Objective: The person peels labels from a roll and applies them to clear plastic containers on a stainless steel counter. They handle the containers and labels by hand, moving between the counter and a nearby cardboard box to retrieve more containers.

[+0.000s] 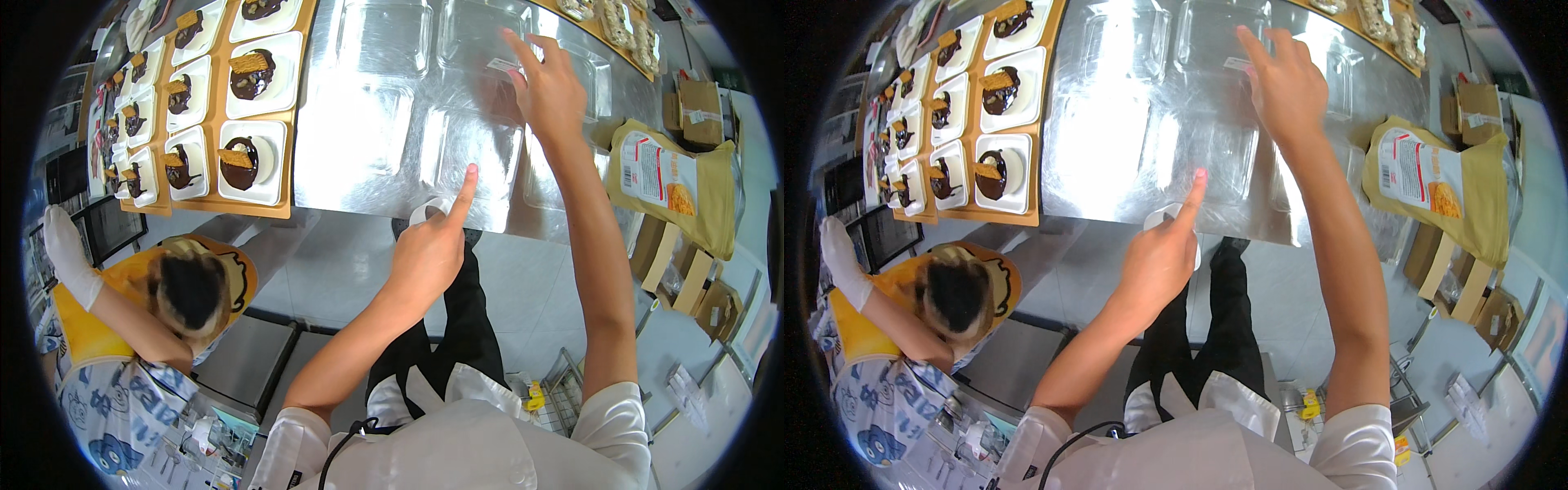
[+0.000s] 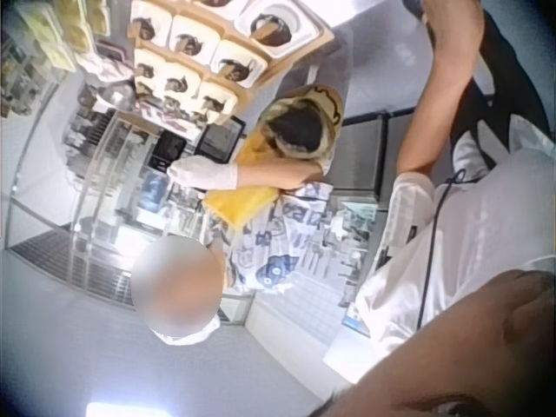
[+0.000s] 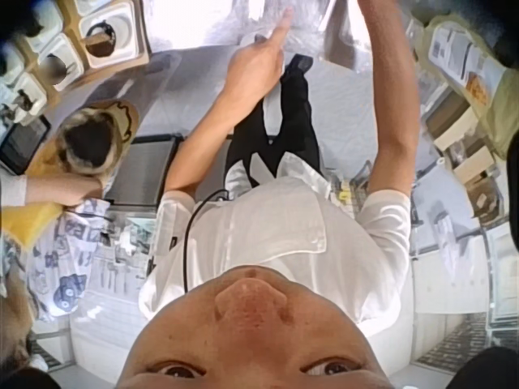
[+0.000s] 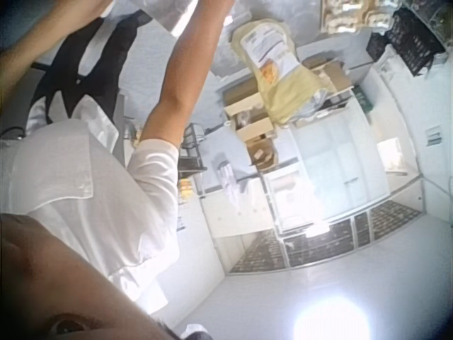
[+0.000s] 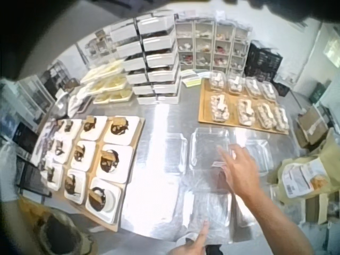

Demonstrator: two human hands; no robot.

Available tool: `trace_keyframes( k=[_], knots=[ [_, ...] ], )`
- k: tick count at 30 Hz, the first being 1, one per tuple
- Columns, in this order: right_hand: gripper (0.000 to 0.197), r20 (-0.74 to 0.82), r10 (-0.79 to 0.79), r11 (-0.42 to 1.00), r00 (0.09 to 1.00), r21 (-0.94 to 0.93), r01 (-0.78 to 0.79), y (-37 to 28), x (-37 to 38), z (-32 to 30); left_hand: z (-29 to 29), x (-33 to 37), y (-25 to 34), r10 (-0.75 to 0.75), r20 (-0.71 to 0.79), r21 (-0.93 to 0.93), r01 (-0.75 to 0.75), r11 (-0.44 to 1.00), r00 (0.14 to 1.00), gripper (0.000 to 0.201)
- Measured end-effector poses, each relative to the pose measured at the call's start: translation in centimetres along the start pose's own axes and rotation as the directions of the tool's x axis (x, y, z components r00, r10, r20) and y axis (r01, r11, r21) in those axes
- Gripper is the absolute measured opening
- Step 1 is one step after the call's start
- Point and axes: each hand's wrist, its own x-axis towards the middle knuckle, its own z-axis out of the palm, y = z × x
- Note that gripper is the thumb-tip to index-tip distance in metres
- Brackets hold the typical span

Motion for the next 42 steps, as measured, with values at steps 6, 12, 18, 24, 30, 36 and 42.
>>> trace_keyframes(
  k=[6, 12, 18, 24, 30, 36, 42],
  knots=[
    [0.041, 0.016, 0.168, 0.839, 0.986, 0.522, -0.152, -3.5, -2.1, -8.4, -3.0, -0.2, 0.2, -0.132, -0.127, -0.447, 0.062, 0.892, 0.983, 0.068],
    [0.036, 0.609, -0.006, 0.195, 0.793, 0.779, -0.597, -10.0, -9.9, -14.4, -5.5, 0.0, -0.6, -0.389, -0.078, -0.878, 0.122, 0.462, 0.918, 0.047],
    [0.024, 0.752, 0.07, -0.087, 0.655, 0.659, -0.747, -11.8, -11.1, -12.9, -6.0, -0.1, -0.2, -0.498, 0.086, -0.967, 0.192, 0.165, 0.863, 0.045],
    [0.022, 0.826, -0.024, -0.111, 0.563, 0.558, -0.823, -12.1, -9.7, -13.2, -5.0, -1.2, -2.4, -0.425, 0.055, -0.919, 0.212, 0.331, 0.904, 0.041],
    [0.019, 0.818, -0.106, 0.008, 0.566, 0.57, -0.822, -12.5, -8.6, -12.2, -5.6, -2.1, -1.6, -0.511, 0.053, -0.93, 0.229, 0.288, 0.858, 0.042],
    [0.01, 0.822, -0.054, 0.029, 0.567, 0.569, -0.822, -13.6, -9.9, -12.5, -5.0, -4.2, -1.3, -0.425, -0.235, -0.714, 0.142, 0.686, 0.874, 0.04],
    [0.014, 0.698, 0.032, 0.199, 0.716, 0.697, -0.688, -14.9, -11.5, -12.8, -4.5, -5.2, -1.7, -0.375, -0.267, -0.648, 0.123, 0.752, 0.888, 0.043]
  ],
)
